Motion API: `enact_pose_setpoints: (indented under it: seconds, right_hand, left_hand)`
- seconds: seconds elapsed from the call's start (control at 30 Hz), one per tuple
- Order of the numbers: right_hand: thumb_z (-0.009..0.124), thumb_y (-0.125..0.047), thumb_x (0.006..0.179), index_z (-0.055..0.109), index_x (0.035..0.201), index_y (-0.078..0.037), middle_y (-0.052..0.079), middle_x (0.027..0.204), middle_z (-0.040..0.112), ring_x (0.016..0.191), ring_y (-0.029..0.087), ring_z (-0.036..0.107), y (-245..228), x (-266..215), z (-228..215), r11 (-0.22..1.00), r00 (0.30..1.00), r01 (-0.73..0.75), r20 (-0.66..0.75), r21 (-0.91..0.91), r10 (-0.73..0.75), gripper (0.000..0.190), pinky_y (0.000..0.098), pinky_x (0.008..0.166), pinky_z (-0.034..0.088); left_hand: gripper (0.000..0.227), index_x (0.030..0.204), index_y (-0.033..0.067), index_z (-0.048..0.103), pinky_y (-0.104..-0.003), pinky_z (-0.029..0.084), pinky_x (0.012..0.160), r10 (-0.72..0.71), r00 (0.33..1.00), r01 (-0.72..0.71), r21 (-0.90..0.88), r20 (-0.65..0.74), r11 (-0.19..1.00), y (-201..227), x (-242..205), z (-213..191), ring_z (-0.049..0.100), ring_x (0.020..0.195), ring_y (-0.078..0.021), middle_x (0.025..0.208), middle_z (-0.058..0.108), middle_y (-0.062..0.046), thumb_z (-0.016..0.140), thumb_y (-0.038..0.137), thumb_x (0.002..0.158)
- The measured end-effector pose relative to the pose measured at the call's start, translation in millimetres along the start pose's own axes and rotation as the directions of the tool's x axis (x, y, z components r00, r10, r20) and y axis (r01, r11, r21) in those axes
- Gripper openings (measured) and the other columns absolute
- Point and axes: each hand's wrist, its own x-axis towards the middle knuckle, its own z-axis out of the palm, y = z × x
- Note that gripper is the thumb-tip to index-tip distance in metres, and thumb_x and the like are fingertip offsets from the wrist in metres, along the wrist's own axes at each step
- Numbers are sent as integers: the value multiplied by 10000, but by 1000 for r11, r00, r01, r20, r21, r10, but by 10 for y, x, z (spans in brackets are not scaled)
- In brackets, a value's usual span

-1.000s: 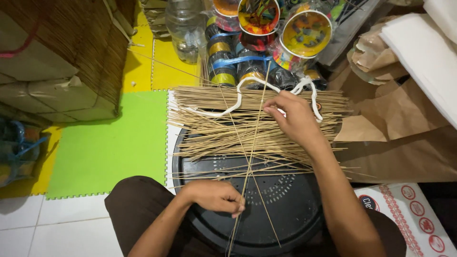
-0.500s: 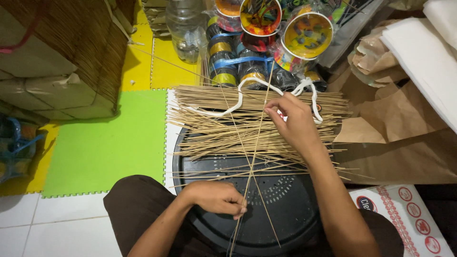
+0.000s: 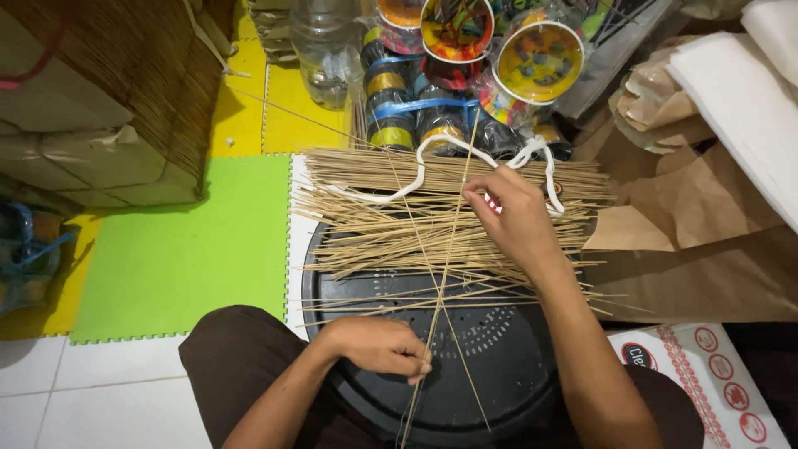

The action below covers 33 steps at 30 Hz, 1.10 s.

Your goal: Weaving and tying thin wooden sticks together to form a structure

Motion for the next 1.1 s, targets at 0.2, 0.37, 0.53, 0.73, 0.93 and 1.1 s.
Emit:
enact_pose_setpoints:
  seconds: [0.2,0.37,0.53,0.73,0.93,1.1]
  right_hand:
    - [687,-122,988,715,1046,-49,74,939,667,813,223,604,179,-39,170,1000,999,-17,40,-21,17,97,358,778,465]
    - [706,-114,970,721,1024,-53,68,943,667,771,211,586,264,-94,243,998,998,-43,47,-46,45,83,354,747,467]
    - [696,-111,980,714,1020,-51,64,928,650,778,219,589,233,-100,231,998,998,-44,45,-52,46,74,355,734,457]
    - [655,-117,1006,696,1022,-44,60,960,612,811,218,589,220,-86,236,997,997,-59,53,-46,61,85,351,750,459]
    - [673,-99,992,694,1025,-52,73,979,629,836,230,621,219,-119,243,998,998,-40,45,-41,42,61,347,768,465]
    - [685,-95,988,699,1028,-13,94,985,643,901,237,640,215,-121,255,998,997,-63,39,-27,64,92,355,823,509]
  left_hand:
    - [341,943,141,707,-312,424,658,-17,999,18,-42,32,999,-125,-6,5,525,661,-146,773,627,1,446,312,1080]
    - [349,940,129,688,-299,426,659,32,998,-27,-89,49,996,-179,11,24,513,660,-130,752,612,15,441,320,1095]
    - [347,920,138,674,-301,413,642,-17,998,22,-89,58,996,-196,24,35,475,630,-132,705,563,19,424,312,1087]
    - [375,935,130,684,-303,425,649,-12,999,16,-91,48,996,-206,35,38,504,642,-132,714,593,15,421,344,1097]
    - [371,936,122,681,-307,432,675,-14,999,18,-71,50,997,-203,63,62,524,668,-144,739,616,0,422,336,1094]
    - [359,909,144,692,-307,419,635,-60,997,63,-75,41,995,-180,62,51,506,628,-138,711,589,12,433,327,1078]
